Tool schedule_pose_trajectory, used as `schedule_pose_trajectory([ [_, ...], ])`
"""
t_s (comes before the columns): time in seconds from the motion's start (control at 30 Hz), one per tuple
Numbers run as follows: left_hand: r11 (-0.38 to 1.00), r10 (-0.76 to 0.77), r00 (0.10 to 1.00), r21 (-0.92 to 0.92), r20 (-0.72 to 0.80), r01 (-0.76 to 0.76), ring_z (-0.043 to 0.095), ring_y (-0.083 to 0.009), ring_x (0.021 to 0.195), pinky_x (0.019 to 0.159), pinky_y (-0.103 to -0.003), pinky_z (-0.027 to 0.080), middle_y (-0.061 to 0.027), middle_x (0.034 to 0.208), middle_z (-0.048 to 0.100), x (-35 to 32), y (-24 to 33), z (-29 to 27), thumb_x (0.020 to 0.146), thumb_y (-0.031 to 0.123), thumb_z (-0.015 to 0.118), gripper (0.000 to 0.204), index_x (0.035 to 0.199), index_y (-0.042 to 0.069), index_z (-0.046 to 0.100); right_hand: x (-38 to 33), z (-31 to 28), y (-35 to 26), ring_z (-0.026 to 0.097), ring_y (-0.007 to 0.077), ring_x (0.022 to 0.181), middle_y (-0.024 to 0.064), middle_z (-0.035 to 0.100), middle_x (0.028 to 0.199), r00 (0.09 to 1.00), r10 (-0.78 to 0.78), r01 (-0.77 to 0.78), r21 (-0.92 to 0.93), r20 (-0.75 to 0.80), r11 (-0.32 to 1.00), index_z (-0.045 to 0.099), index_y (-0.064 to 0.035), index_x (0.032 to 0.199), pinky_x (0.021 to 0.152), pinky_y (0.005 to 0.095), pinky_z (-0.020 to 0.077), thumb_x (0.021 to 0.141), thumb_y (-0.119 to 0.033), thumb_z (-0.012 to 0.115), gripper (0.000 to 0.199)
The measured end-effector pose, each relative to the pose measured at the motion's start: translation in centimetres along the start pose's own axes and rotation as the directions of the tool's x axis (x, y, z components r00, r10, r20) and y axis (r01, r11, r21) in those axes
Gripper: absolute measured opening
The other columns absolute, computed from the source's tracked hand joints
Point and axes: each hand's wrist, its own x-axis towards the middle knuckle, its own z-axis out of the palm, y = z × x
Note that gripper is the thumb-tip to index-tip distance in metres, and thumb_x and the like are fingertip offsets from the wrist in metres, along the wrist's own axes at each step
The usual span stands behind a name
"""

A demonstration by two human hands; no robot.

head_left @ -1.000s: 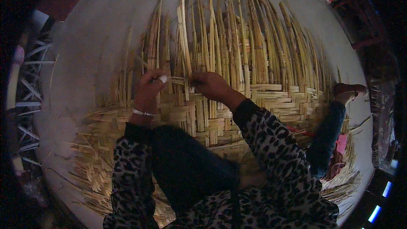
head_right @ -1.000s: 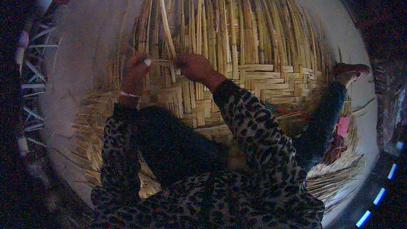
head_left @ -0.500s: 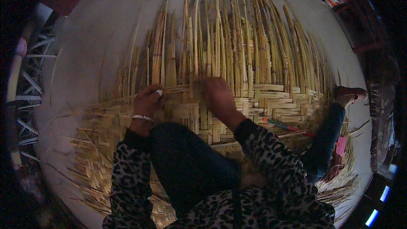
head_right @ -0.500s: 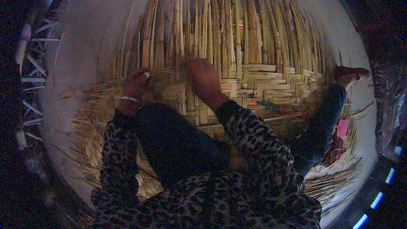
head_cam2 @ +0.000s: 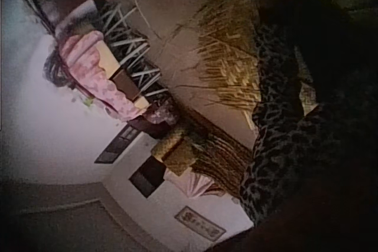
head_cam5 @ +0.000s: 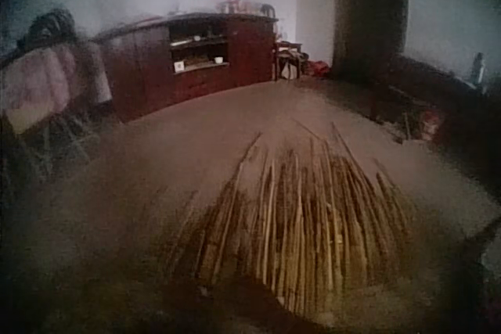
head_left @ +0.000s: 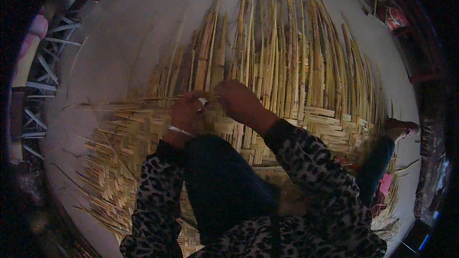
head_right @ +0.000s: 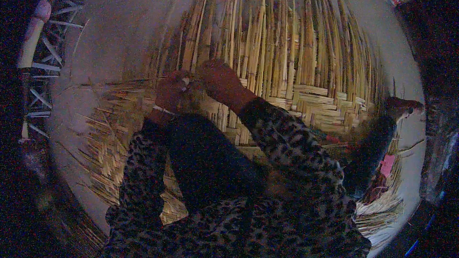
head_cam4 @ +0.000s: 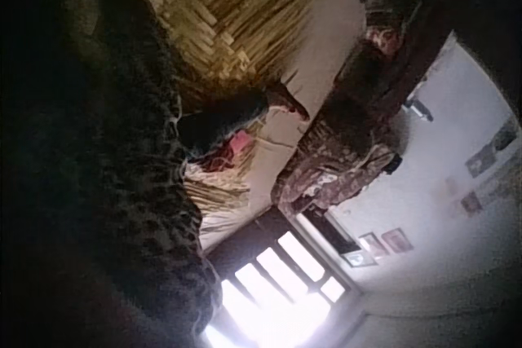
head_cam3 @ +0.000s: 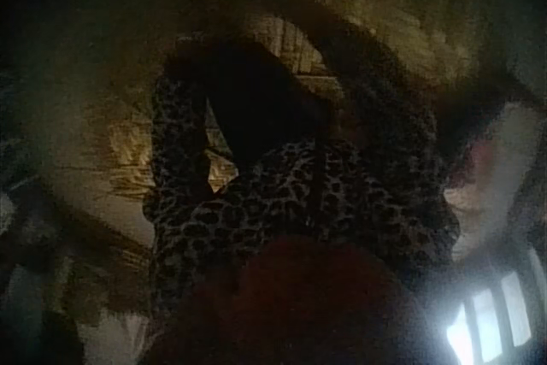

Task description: The person sits on the floor and weaves a large mat using dried palm leaves. They interlace long strips by hand, periodically adjusting the weave and pulling strips tight to maintain tension.

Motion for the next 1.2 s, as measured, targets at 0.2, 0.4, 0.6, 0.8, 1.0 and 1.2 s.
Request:
schedule_pose_trajectory([
  [0.2,0.966,0.088,0.989,0.231,0.116,-0.113,0.063,-0.018,0.084,0.067,-0.03,0.052,-0.0046,0.094,0.061,-1.0,0.6,-1.5,0.087,0.014,0.059,0.014,0.098,0.006,0.062,4.3,2.3,-0.1,0.06,0.0358,0.09,0.0181,0.063,0.092,0.908,0.086,-0.102,0.015,0.41,0.995,0.06,-0.0041,0.097,0.078,0.0451,0.0476,0.081,-0.023,0.061,0.025],
  [0.4,0.93,-0.293,0.953,-0.252,-0.073,0.267,0.06,-0.0145,0.07,0.059,-0.027,0.051,-0.0048,0.08,0.061,-1.0,-0.7,-3.4,0.086,0.018,0.06,0.013,0.088,0.005,0.06,4.8,2.0,0.9,0.062,0.0335,0.088,0.0162,0.065,0.093,0.909,0.101,-0.177,0.156,0.404,0.972,0.062,-0.005,0.098,0.078,0.0422,0.0483,0.08,-0.025,0.061,0.027],
  [0.6,0.994,-0.025,0.964,-0.112,-0.265,-0.005,0.058,-0.0155,0.064,0.053,-0.029,0.05,-0.0063,0.077,0.06,0.4,-3.1,-3.2,0.084,0.026,0.064,0.023,0.088,0.005,0.058,4.4,1.6,0.2,0.062,0.0341,0.085,0.0161,0.064,0.09,0.925,0.096,-0.164,0.159,0.369,0.973,0.063,-0.0053,0.095,0.075,0.0436,0.0487,0.08,-0.023,0.06,0.024],
  [0.8,0.864,-0.387,0.882,-0.44,-0.268,0.245,0.058,-0.016,0.064,0.055,-0.032,0.05,-0.007,0.079,0.061,-0.3,-1.0,-3.1,0.084,0.029,0.065,0.028,0.094,0.003,0.058,4.6,1.4,0.0,0.063,0.0336,0.082,0.0147,0.065,0.087,0.926,0.082,-0.115,0.069,0.37,0.991,0.065,-0.0067,0.094,0.075,0.0422,0.0494,0.081,-0.025,0.06,0.023],
  [1.0,0.962,0.174,0.984,0.219,-0.026,-0.165,0.061,-0.0223,0.074,0.067,-0.035,0.051,-0.0097,0.088,0.063,-0.9,-1.6,-6.4,0.084,0.029,0.066,0.033,0.104,0.004,0.059,5.4,1.2,-0.2,0.062,0.0355,0.08,0.0155,0.065,0.085,0.902,0.035,0.013,-0.107,0.43,0.994,0.066,-0.0083,0.093,0.071,0.0454,0.0498,0.083,-0.024,0.055,0.021],
  [1.2,0.715,0.214,0.931,0.602,0.295,-0.355,0.059,-0.0336,0.092,0.075,-0.043,0.049,-0.0166,0.099,0.061,3.7,-2.1,-8.6,0.081,0.026,0.065,0.035,0.108,0.005,0.059,4.6,0.3,-1.4,0.062,0.0364,0.074,0.0155,0.062,0.076,0.959,0.047,0.007,-0.191,0.279,0.982,0.063,-0.007,0.084,0.066,0.0477,0.0493,0.085,-0.022,0.054,0.017],
])
